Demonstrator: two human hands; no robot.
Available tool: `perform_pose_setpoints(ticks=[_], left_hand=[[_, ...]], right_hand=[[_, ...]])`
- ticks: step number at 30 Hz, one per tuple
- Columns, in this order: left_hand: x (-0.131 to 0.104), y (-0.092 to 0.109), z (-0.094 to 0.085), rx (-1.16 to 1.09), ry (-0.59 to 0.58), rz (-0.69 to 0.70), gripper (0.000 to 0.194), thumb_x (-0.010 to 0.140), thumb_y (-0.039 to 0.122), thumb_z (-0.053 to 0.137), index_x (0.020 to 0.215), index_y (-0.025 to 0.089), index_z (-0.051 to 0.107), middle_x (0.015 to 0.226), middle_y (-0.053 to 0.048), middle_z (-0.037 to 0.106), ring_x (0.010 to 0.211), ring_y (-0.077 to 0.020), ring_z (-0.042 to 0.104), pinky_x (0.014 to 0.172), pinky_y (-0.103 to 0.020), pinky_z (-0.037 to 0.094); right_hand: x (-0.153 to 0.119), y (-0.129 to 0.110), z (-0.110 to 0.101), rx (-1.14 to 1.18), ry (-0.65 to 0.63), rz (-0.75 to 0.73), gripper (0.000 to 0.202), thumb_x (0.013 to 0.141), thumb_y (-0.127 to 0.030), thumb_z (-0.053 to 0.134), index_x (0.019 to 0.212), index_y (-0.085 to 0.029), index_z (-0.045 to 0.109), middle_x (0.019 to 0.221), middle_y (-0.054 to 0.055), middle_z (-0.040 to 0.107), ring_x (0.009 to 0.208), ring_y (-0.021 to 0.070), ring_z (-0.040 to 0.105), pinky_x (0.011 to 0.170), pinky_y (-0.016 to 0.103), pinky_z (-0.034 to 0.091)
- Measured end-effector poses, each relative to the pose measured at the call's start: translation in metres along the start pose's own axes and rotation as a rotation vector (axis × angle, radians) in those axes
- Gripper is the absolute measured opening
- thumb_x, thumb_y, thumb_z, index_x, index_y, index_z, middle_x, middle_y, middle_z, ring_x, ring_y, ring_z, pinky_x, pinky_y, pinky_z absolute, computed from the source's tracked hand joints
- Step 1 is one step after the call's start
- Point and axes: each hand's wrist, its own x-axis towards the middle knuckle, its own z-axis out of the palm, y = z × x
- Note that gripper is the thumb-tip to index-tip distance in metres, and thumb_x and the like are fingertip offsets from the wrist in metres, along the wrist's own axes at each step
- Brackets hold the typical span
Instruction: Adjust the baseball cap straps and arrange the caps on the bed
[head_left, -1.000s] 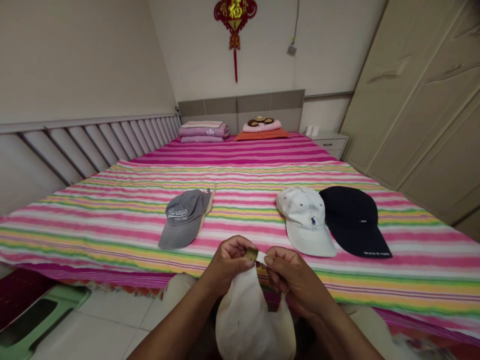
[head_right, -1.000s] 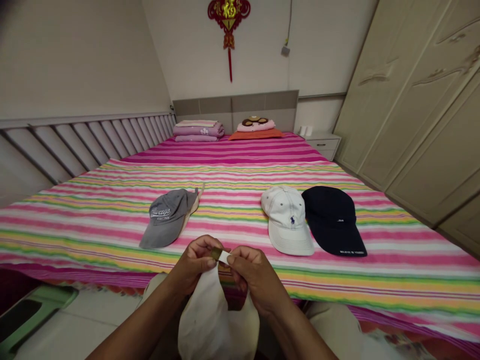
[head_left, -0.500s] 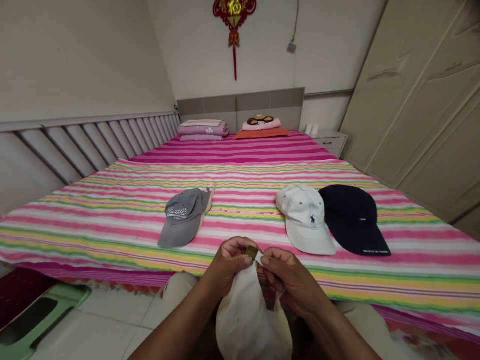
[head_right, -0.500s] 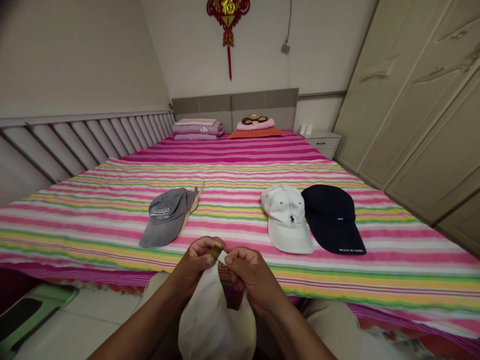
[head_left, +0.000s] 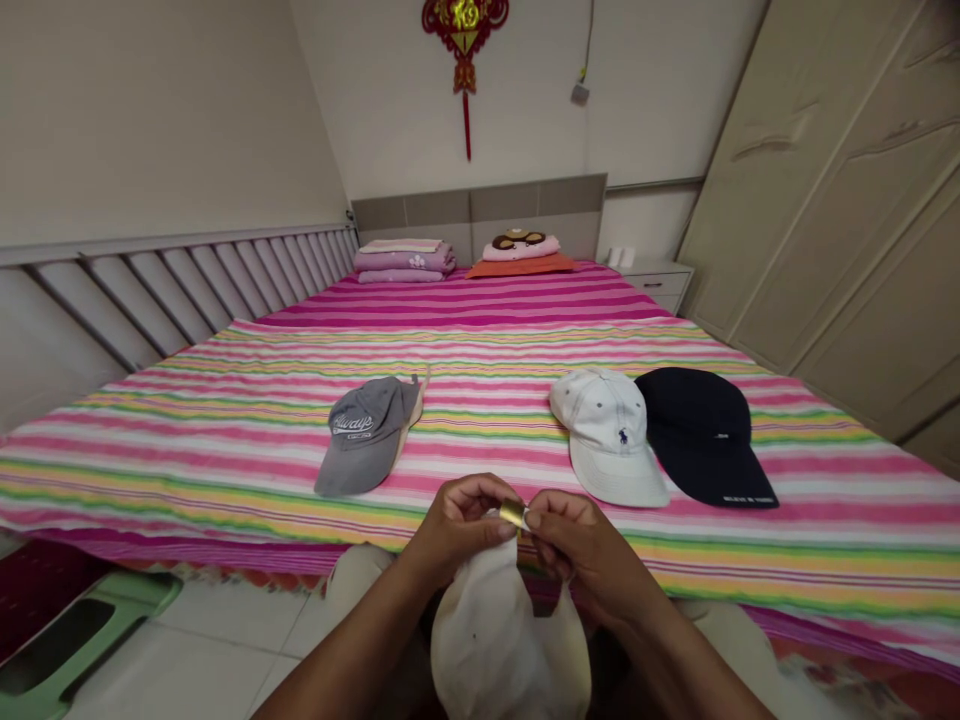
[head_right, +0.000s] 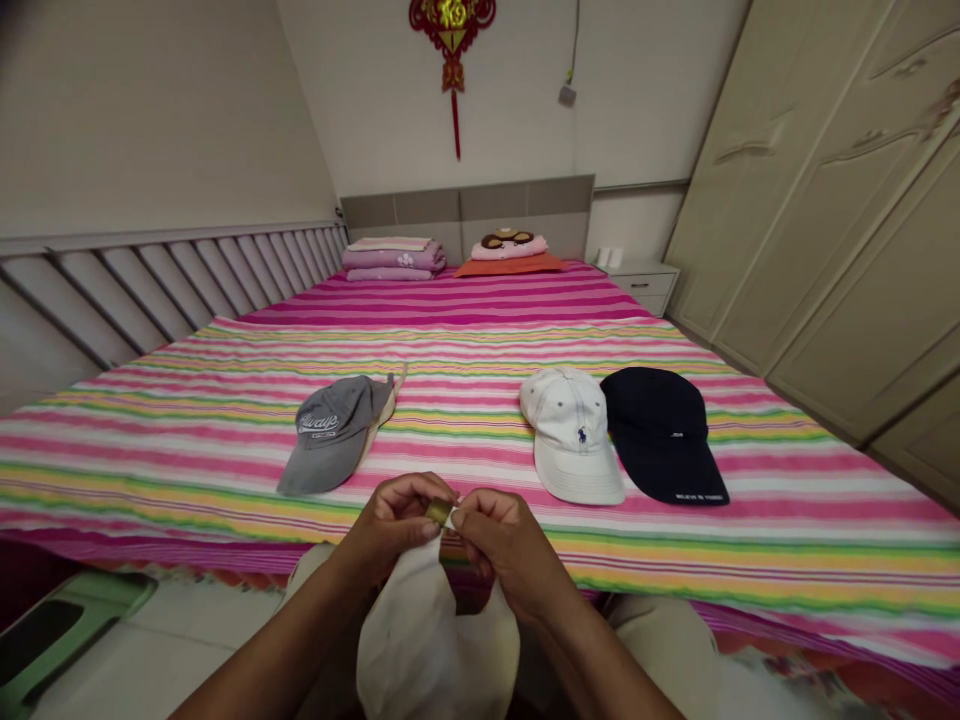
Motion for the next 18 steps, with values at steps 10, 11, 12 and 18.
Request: perform_pose_setpoints(ticks=[10, 11, 12, 18], left_hand=[[-0.0018, 0.0020, 0.0028, -0.075, 0.023, -0.042, 0.024, 0.055, 0.017, 0.072, 0.077, 0.014, 0.061, 0.069, -0.001, 0.057, 0.061, -0.0087, 0.051, 0.057, -0.021, 0.040], [-0.0016, 0.0026, 0.0035, -0.074, 0.027, -0.046, 0.025, 0.055, 0.017, 0.073, 0.076, 0.013, 0.061, 0.069, -0.001, 0.057, 0.060, -0.0084, 0.051, 0.057, -0.020, 0.040], [-0.0014, 0.0029, 0.0042, -0.068, 0.026, -0.056, 0.025, 0.054, 0.018, 0.073, 0.076, 0.013, 0.061, 0.068, -0.001, 0.057, 0.059, -0.0083, 0.051, 0.056, -0.020, 0.040], [-0.0015, 0.0000, 0.0054, -0.020, 0.025, -0.155, 0.027, 0.052, 0.019, 0.074, 0.075, 0.014, 0.060, 0.066, 0.000, 0.058, 0.049, -0.0087, 0.052, 0.048, -0.021, 0.040]], right_hand=[[-0.0050, -0.0074, -0.0084, -0.140, -0.015, -0.047, 0.022, 0.068, -0.035, 0.059, 0.062, -0.017, 0.048, 0.049, -0.004, 0.047, 0.046, 0.0084, 0.039, 0.046, 0.023, 0.027], [-0.0055, -0.0080, -0.0085, -0.131, -0.009, -0.033, 0.022, 0.067, -0.034, 0.059, 0.061, -0.017, 0.048, 0.049, -0.004, 0.047, 0.046, 0.0084, 0.039, 0.046, 0.023, 0.027], [-0.0058, -0.0081, -0.0081, -0.118, -0.006, -0.019, 0.021, 0.067, -0.033, 0.059, 0.059, -0.017, 0.047, 0.049, -0.004, 0.048, 0.045, 0.0083, 0.039, 0.046, 0.023, 0.027], [-0.0033, -0.0052, -0.0054, -0.069, -0.035, -0.003, 0.023, 0.069, -0.035, 0.060, 0.062, -0.016, 0.049, 0.049, -0.003, 0.049, 0.044, 0.0077, 0.040, 0.046, 0.022, 0.028]])
